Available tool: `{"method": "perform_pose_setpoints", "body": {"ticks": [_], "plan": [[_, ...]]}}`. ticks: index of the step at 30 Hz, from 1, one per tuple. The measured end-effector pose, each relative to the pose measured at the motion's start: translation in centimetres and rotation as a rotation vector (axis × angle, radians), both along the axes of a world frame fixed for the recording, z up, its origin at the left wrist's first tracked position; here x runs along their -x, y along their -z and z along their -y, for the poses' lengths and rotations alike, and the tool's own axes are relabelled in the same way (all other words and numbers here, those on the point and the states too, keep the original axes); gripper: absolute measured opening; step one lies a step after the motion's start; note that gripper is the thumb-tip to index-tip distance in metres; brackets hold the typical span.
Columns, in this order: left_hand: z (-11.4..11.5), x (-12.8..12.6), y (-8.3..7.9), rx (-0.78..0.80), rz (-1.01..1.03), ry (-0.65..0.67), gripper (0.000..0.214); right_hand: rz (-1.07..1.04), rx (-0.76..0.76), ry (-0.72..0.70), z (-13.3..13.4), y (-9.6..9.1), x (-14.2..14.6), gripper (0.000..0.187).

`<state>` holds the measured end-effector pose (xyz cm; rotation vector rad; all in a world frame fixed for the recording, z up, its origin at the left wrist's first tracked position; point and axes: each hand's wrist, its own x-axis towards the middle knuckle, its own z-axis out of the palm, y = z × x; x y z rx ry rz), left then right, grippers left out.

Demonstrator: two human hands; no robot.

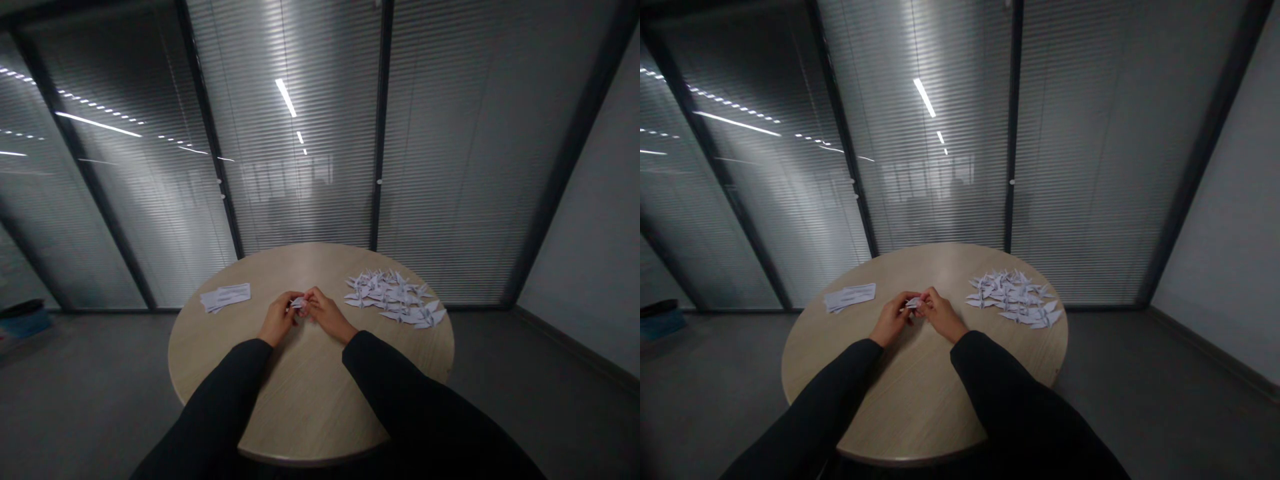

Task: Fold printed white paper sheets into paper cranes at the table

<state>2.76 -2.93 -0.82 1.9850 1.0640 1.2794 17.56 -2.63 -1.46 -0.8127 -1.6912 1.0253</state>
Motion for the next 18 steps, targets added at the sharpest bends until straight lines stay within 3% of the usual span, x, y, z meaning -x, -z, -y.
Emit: {"method": "perform_pose_setpoints", "body": {"ticks": [5, 10, 18], "plan": [[0.03, 0.00, 0.02, 0.004, 0.011, 0.003, 0.033, 0.051, -0.058, 0.016, 0.00, 0.03, -0.08, 0.012], [0.05, -0.06, 0.08, 0.017, -0.014, 0.037, 0.031, 0.281, -0.217, 0.129, -0.14, 0.08, -0.48, 0.009], [-0.29, 0.00, 0.65, 0.015, -0.062, 0.032, 0.032, 0.570, -0.328, 0.224, 0.27, -0.12, -0.95, 0.014]]}}
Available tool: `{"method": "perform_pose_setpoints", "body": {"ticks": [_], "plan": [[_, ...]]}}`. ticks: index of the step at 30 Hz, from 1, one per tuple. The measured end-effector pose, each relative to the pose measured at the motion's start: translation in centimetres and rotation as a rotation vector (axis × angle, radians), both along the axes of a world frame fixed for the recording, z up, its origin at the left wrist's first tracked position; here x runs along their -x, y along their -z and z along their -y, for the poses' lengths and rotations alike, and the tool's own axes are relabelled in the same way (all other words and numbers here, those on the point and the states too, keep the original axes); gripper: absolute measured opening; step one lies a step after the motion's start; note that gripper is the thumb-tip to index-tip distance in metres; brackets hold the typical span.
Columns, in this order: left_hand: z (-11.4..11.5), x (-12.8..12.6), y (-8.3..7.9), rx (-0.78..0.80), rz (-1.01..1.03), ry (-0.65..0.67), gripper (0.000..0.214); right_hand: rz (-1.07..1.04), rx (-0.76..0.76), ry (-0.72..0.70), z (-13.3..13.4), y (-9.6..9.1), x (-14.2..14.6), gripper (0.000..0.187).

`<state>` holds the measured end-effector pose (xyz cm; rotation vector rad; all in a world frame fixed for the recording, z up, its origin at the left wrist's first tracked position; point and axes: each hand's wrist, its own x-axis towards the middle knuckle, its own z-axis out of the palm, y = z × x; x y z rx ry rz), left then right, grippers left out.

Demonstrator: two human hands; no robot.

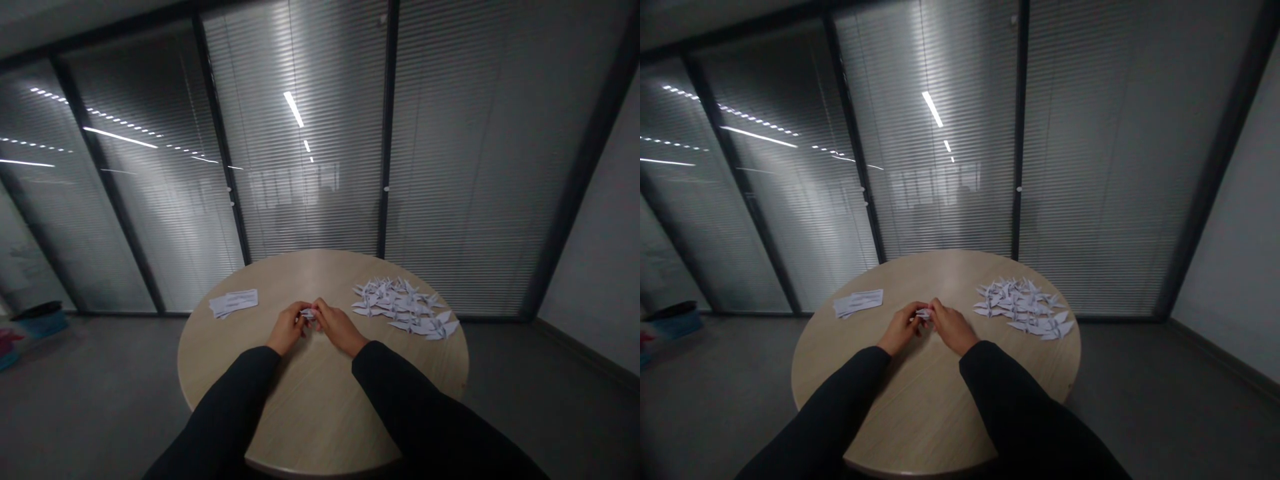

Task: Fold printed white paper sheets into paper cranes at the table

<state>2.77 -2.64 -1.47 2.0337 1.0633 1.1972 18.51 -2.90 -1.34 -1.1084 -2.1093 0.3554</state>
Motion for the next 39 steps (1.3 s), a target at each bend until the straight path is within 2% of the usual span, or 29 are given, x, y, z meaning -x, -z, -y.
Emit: {"method": "perform_pose_setpoints", "body": {"ticks": [4, 14, 25, 31, 39], "plan": [[-0.2, 0.1, 0.1, -0.014, 0.002, -0.013, 0.031, 0.006, 0.011, 0.023, 0.4, -0.4, 0.3, 0.014], [0.0, 0.0, -0.5, 0.001, 0.059, -0.016, 0.030, -0.185, 0.088, -0.010, 0.2, -0.1, 0.5, 0.010], [0.0, 0.0, -0.5, 0.006, 0.132, -0.028, 0.028, -0.230, 0.092, -0.007, -0.1, 0.2, 0.7, 0.009], [0.1, -0.1, -0.8, 0.061, 0.196, -0.041, 0.030, -0.243, 0.073, 0.006, -0.1, 0.3, 0.7, 0.011], [0.3, 0.0, -0.8, 0.040, 0.177, -0.049, 0.029, -0.293, 0.088, -0.018, -0.2, 0.4, 0.8, 0.010]]}}
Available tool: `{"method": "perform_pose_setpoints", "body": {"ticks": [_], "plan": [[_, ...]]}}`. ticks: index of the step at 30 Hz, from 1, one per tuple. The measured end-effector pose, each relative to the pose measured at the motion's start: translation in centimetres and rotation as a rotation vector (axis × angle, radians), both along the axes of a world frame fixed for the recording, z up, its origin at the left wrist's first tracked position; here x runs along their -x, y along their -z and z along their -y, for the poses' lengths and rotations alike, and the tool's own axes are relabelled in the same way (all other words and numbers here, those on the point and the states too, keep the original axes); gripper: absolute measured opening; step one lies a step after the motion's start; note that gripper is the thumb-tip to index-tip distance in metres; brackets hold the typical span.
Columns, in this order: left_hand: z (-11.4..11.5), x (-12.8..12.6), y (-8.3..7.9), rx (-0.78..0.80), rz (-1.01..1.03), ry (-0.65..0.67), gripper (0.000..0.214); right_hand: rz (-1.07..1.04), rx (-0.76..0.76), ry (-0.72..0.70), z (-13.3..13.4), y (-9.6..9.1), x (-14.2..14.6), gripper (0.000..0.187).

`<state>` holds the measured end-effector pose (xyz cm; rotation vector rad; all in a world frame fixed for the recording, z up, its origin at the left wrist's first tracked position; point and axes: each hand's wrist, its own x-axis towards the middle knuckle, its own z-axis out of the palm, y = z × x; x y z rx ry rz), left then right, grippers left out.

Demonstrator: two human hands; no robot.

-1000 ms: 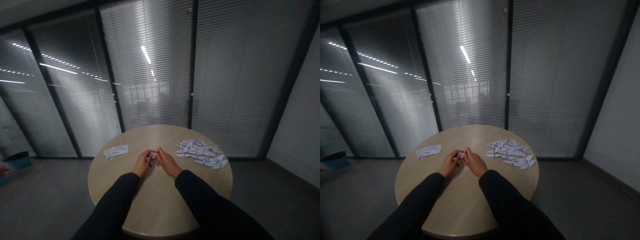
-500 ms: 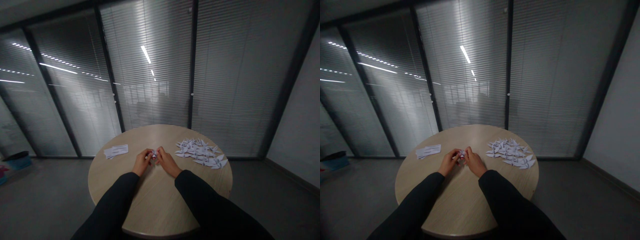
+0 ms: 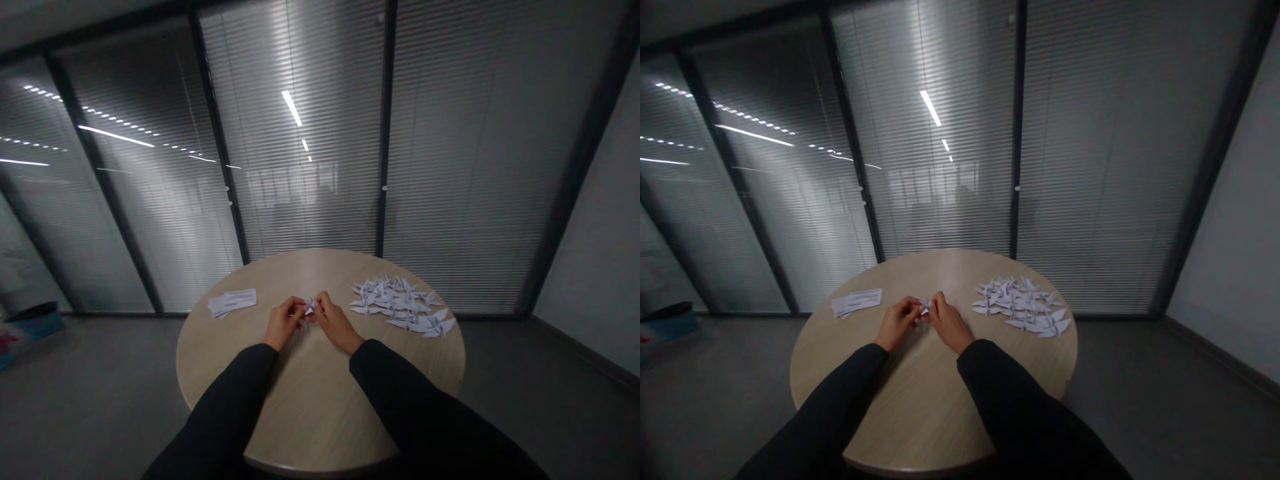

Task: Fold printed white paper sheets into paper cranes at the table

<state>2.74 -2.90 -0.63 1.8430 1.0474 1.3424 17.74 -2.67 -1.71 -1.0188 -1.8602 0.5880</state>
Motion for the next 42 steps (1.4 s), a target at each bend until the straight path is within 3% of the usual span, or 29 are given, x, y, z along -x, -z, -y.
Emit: {"method": "perform_pose_setpoints", "body": {"ticks": [11, 14, 19, 23, 31, 42], "plan": [[0.33, -0.13, -0.22, -0.014, -0.064, 0.076, 0.016, -0.028, -0.007, -0.020, 0.24, -0.50, -0.25, 0.011], [0.34, -0.08, -0.17, -0.029, -0.065, 0.082, 0.015, -0.057, -0.015, -0.057, 0.57, -0.77, -0.24, 0.017], [0.42, 0.09, -0.25, -0.062, -0.078, 0.088, 0.016, -0.037, 0.004, -0.001, 0.61, -0.76, -0.14, 0.030], [0.56, 0.05, -0.42, -0.071, -0.100, 0.084, 0.015, -0.039, 0.022, 0.008, 0.55, -0.72, -0.06, 0.029], [0.86, -0.20, -0.71, -0.043, -0.078, 0.075, 0.015, -0.208, 0.099, -0.149, 0.40, -0.78, -0.10, 0.025], [0.73, -0.15, -0.60, -0.063, -0.064, 0.053, 0.020, -0.392, 0.187, -0.232, -0.17, -0.53, -0.04, 0.031]]}}
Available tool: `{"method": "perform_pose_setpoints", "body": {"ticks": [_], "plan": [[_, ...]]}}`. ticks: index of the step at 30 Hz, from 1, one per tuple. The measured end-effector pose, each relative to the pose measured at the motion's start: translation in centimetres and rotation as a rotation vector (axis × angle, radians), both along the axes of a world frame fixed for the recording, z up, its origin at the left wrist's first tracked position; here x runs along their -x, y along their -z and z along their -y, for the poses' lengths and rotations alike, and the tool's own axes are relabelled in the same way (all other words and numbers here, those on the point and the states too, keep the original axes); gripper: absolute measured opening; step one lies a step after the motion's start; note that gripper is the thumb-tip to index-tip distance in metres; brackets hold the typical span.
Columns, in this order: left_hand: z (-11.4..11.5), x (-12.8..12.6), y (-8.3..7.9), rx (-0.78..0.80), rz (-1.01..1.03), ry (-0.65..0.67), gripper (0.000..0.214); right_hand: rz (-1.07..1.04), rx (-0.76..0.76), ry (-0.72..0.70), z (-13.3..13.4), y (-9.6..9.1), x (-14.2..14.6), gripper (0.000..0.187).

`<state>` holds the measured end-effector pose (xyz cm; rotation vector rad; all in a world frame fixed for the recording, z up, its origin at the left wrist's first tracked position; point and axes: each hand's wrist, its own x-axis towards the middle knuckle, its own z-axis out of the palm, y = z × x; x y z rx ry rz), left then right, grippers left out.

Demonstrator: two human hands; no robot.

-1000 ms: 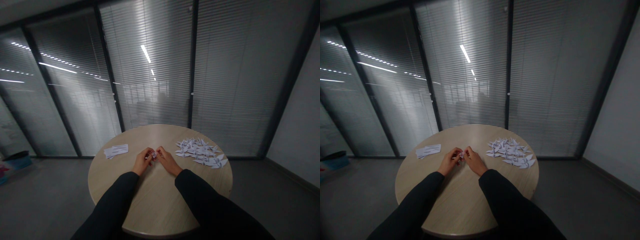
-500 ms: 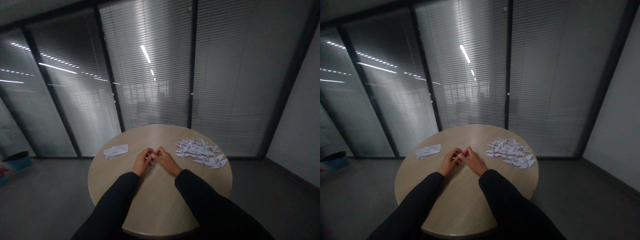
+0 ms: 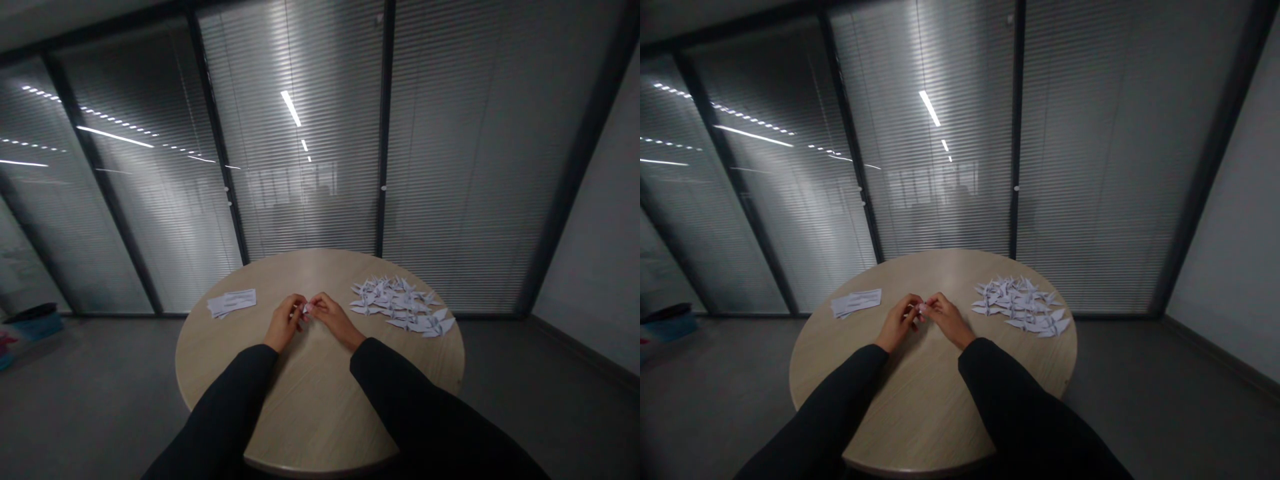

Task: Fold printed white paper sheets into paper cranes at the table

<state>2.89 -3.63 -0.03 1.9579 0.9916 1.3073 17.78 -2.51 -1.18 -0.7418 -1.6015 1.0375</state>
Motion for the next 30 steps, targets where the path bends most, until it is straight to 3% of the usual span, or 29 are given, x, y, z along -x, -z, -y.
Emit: {"method": "perform_pose_setpoints", "body": {"ticks": [12, 19, 30], "plan": [[-0.3, 0.0, 0.3, 0.018, 0.025, -0.003, 0.019, -0.081, 0.031, -0.012, 0.6, -0.9, -0.2, 0.032], [-0.4, 0.1, 0.4, 0.010, 0.008, -0.014, 0.021, -0.144, 0.094, -0.038, -0.3, -0.2, -0.3, 0.032], [-0.1, 0.0, 0.2, 0.037, 0.047, 0.011, 0.022, -0.151, 0.035, 0.126, -2.0, 0.9, -0.3, 0.034]]}}
